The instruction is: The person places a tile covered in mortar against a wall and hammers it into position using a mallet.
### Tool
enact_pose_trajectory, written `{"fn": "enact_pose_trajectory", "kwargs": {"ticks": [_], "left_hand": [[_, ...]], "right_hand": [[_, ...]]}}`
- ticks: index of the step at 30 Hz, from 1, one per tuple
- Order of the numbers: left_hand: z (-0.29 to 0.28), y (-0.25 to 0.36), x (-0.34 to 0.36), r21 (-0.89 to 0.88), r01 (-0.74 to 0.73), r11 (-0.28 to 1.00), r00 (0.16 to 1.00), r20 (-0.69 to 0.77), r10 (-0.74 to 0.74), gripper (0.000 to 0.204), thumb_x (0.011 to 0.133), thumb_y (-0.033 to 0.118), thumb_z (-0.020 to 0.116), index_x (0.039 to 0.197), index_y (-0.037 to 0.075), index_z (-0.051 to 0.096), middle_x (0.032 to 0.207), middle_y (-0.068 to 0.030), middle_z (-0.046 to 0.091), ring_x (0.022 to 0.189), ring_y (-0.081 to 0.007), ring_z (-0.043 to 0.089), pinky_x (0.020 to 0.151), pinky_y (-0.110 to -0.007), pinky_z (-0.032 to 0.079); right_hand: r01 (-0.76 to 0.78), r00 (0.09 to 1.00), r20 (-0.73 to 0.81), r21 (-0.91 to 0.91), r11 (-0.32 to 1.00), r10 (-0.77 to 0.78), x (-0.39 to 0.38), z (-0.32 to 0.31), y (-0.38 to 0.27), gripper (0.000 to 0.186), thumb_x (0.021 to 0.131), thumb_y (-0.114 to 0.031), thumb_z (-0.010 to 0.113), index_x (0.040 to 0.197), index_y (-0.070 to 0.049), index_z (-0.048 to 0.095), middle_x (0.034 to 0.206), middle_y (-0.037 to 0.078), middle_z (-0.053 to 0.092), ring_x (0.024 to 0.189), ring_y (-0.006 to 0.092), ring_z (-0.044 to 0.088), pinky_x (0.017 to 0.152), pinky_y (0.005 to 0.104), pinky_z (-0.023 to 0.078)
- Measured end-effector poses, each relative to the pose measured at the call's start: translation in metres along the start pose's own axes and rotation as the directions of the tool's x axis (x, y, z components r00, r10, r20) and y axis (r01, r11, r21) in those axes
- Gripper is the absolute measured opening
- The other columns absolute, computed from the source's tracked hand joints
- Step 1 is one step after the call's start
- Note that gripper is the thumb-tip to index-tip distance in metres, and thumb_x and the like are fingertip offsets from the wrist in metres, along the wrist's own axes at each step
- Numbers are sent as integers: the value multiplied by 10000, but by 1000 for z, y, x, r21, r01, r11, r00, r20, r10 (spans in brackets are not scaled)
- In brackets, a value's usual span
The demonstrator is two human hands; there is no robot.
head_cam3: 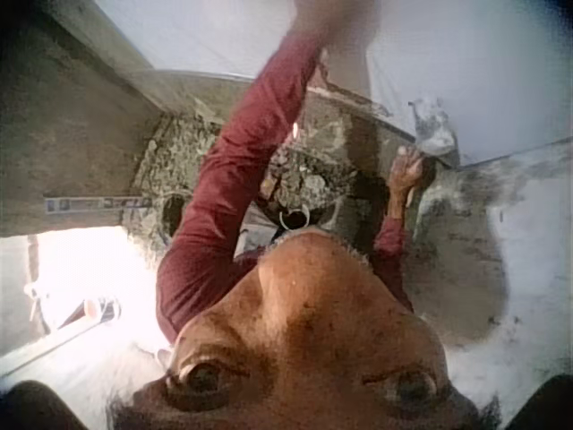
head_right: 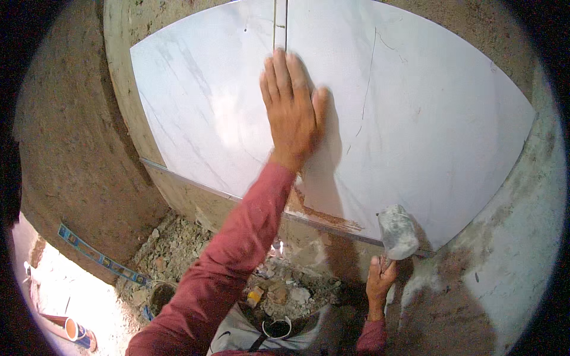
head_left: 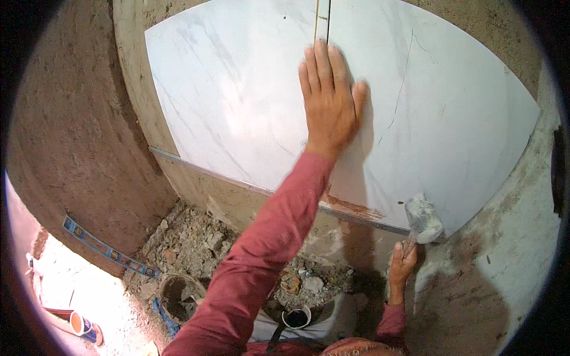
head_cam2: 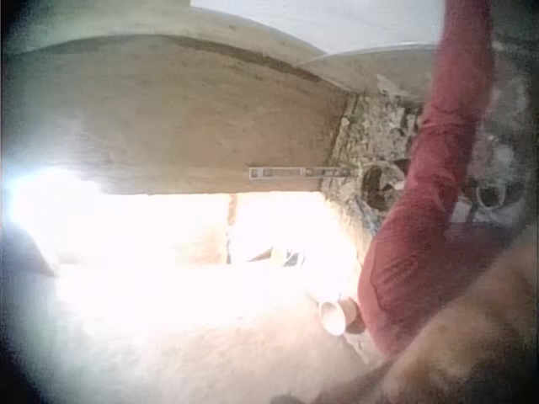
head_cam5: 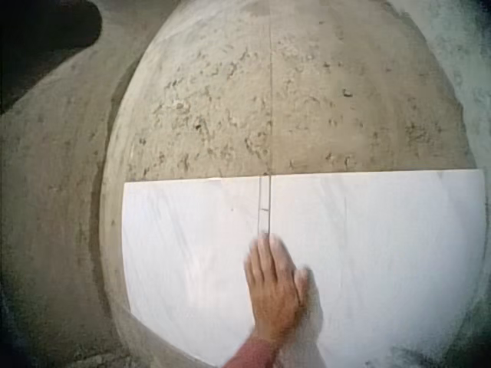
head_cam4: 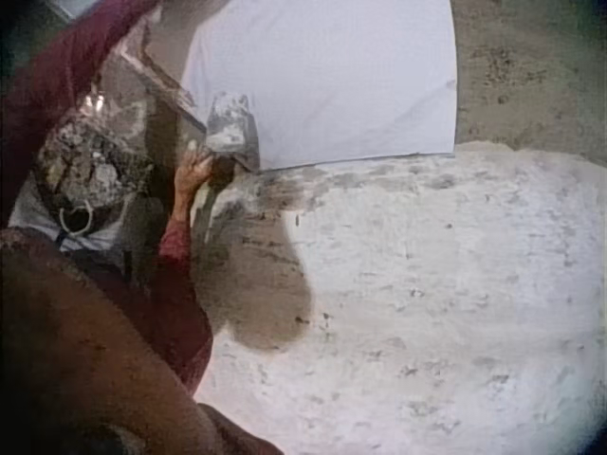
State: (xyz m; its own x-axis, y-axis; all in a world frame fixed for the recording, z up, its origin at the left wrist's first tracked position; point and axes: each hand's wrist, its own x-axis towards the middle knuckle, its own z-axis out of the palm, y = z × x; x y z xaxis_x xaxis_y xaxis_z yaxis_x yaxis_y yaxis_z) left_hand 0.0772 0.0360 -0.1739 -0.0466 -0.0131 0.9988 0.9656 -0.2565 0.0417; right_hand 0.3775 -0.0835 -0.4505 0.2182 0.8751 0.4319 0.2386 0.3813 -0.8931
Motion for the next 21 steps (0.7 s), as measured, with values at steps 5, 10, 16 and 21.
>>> {"fn": "enact_pose_trajectory", "kwargs": {"ticks": [5, 10, 16, 21], "left_hand": [[-8, -27, 58, 72, -83, 994, 995, -58, 87, 684, 1074, 417, 409, 1580, -27, 286, 1663, -231, 236, 1561, -395, 167, 1253, -573, 55], [-20, -43, 68, 72, -139, 988, 990, -25, 141, 670, 1072, 437, 407, 1593, 28, 314, 1681, -156, 252, 1580, -351, 125, 1250, -569, -16], [-37, -84, 67, -23, -229, 973, 969, 88, 230, 638, 1064, 474, 441, 1621, 198, 296, 1687, -38, 269, 1576, -295, 159, 1275, -515, 49], [-66, -91, 72, -5, -348, 938, 869, 373, 325, 802, 1014, 436, 573, 1631, 91, 194, 1716, -141, 120, 1581, -368, 77, 1259, -553, 80]], "right_hand": [[153, 983, -111, 66, 986, -145, -1, 12, -6, 244, 1002, -250, 620, 1004, -25, 525, 756, -37, 449, 634, 59, 442, 557, 246, 374], [88, 995, 23, 151, 985, -92, 11, 21, -46, 242, 1002, -208, 602, 1078, 20, 575, 855, 18, 580, 758, 126, 561, 690, 284, 460], [621, 743, 181, -546, 563, -644, 98, 16, -83, 526, 932, -303, 727, 1321, 17, 572, 1214, 178, 654, 1094, 323, 636, 928, 411, 488], [655, 752, 144, -275, 704, -644, 112, 30, -121, 592, 850, -425, 807, 1241, -39, 587, 1026, 149, 705, 970, 389, 671, 867, 490, 529]]}}
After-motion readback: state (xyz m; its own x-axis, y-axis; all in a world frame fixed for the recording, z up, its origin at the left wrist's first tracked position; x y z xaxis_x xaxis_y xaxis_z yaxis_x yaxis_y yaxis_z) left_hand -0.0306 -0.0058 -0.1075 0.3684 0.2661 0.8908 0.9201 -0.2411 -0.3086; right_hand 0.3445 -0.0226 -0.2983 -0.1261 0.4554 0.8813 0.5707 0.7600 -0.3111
